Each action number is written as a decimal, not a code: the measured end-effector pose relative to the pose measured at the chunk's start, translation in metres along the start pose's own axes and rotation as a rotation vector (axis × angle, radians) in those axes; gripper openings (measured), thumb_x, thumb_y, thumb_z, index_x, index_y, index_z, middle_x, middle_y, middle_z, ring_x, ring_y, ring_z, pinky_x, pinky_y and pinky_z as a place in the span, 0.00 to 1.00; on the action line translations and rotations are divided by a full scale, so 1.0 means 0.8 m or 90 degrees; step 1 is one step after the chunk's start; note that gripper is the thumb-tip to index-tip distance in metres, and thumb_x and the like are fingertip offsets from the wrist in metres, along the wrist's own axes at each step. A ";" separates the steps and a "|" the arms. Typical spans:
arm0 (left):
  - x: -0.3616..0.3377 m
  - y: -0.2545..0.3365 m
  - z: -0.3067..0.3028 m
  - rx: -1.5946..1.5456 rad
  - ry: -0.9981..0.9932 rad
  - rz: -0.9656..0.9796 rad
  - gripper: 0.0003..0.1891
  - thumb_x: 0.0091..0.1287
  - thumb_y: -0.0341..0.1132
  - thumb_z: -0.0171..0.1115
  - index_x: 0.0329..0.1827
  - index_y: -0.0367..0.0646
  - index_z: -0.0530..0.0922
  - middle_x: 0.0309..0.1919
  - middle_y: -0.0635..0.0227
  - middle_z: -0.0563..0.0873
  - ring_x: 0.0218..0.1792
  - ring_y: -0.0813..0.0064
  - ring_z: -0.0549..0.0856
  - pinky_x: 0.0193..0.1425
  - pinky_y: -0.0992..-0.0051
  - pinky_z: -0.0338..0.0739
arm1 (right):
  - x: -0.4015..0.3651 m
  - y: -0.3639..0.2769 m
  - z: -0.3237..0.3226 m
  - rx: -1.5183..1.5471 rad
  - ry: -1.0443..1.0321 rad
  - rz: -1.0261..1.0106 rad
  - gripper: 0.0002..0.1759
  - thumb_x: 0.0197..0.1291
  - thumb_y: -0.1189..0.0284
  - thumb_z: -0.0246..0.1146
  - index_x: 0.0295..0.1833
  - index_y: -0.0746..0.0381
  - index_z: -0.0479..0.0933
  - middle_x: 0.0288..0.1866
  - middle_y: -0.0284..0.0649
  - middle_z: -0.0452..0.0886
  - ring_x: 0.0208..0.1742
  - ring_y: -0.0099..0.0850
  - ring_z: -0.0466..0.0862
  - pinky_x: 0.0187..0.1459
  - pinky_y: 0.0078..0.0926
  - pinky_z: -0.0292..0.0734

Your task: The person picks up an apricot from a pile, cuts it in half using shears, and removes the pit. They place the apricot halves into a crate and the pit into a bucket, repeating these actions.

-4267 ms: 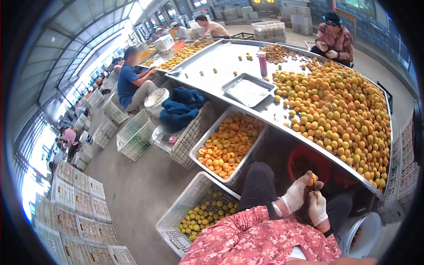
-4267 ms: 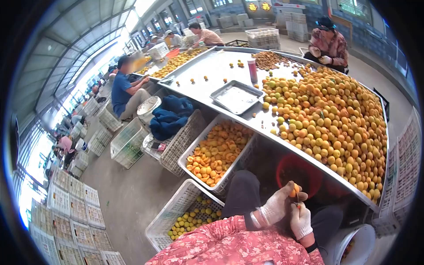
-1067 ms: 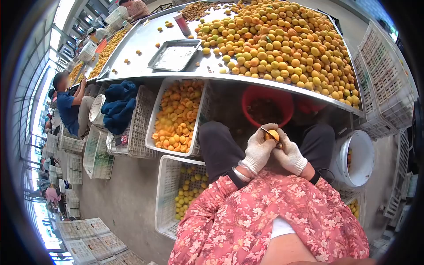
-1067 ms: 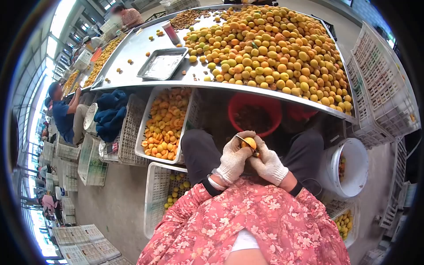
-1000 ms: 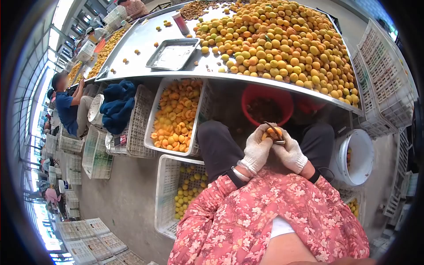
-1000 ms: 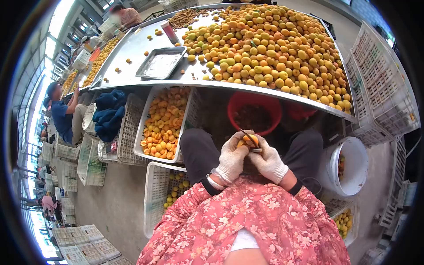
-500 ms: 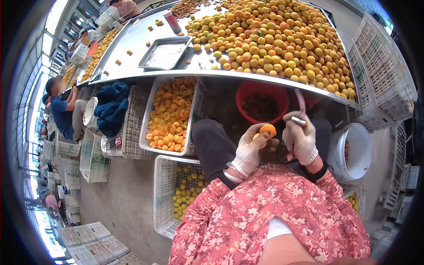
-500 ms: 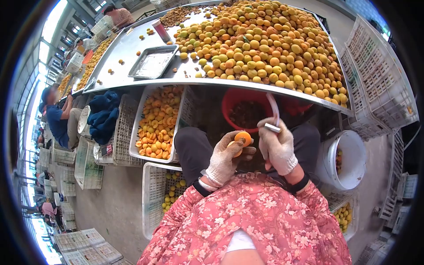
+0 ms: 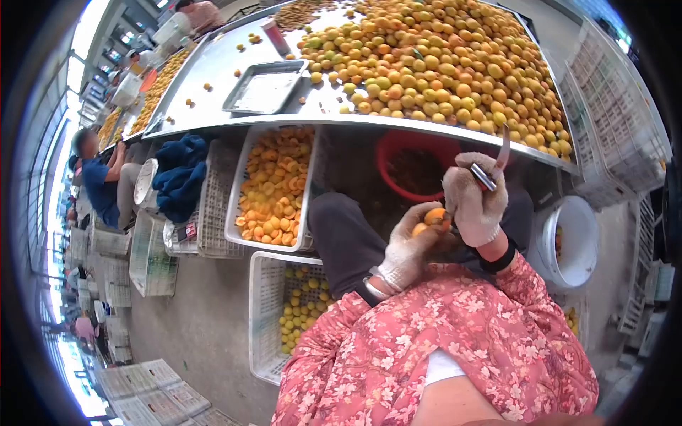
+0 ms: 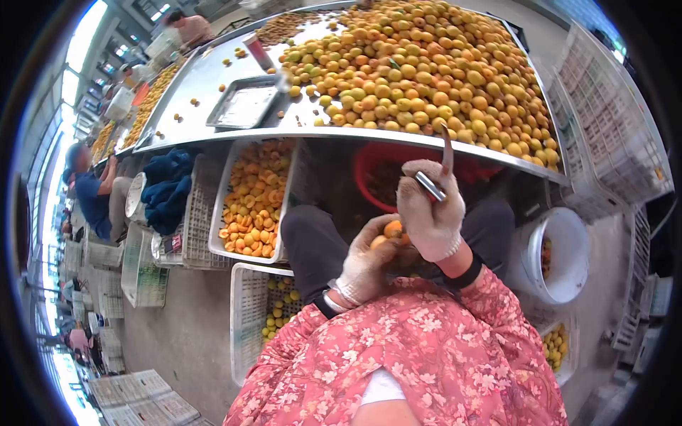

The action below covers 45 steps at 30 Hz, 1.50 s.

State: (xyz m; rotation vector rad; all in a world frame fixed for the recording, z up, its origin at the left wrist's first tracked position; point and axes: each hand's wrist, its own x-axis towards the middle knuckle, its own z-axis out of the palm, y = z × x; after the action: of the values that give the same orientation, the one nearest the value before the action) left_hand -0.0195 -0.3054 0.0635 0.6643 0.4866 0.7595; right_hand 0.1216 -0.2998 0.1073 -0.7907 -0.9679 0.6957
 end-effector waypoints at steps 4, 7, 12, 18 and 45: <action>0.007 -0.020 -0.018 0.158 -0.017 0.174 0.19 0.71 0.37 0.62 0.62 0.43 0.72 0.50 0.69 0.80 0.51 0.78 0.78 0.59 0.74 0.75 | -0.011 0.052 -0.037 0.102 -0.088 0.095 0.18 0.72 0.74 0.53 0.64 0.65 0.70 0.39 0.41 0.78 0.36 0.28 0.78 0.38 0.23 0.78; 0.030 -0.066 -0.033 0.200 0.042 0.148 0.18 0.73 0.35 0.60 0.63 0.44 0.73 0.50 0.73 0.81 0.50 0.80 0.78 0.53 0.78 0.77 | -0.008 0.052 -0.015 0.044 0.056 0.092 0.15 0.72 0.70 0.54 0.60 0.64 0.72 0.33 0.36 0.74 0.31 0.23 0.74 0.32 0.20 0.72; 0.020 -0.032 -0.019 0.447 0.045 0.119 0.16 0.71 0.34 0.59 0.60 0.40 0.75 0.45 0.62 0.85 0.49 0.73 0.84 0.56 0.72 0.78 | -0.005 0.056 -0.006 -0.073 0.030 0.054 0.11 0.72 0.67 0.56 0.53 0.61 0.74 0.24 0.29 0.70 0.22 0.17 0.69 0.23 0.15 0.63; 0.014 -0.019 -0.020 0.680 0.019 0.223 0.16 0.66 0.32 0.60 0.56 0.38 0.76 0.42 0.51 0.85 0.48 0.54 0.85 0.52 0.64 0.78 | 0.002 0.084 -0.024 0.044 0.200 0.251 0.05 0.72 0.67 0.58 0.44 0.57 0.73 0.15 0.22 0.61 0.11 0.14 0.55 0.12 0.15 0.51; 0.089 -0.068 -0.055 0.194 0.125 0.136 0.08 0.71 0.38 0.54 0.44 0.45 0.78 0.31 0.71 0.82 0.30 0.79 0.81 0.31 0.76 0.77 | -0.008 0.075 -0.079 -0.332 -0.185 0.228 0.17 0.54 0.78 0.65 0.51 0.66 0.74 0.38 0.37 0.77 0.41 0.25 0.78 0.48 0.23 0.75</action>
State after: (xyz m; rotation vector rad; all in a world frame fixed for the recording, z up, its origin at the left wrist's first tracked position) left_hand 0.0237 -0.2649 -0.0165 0.9398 0.7280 0.9675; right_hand 0.1665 -0.2895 0.0328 -1.3705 -1.3126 0.8970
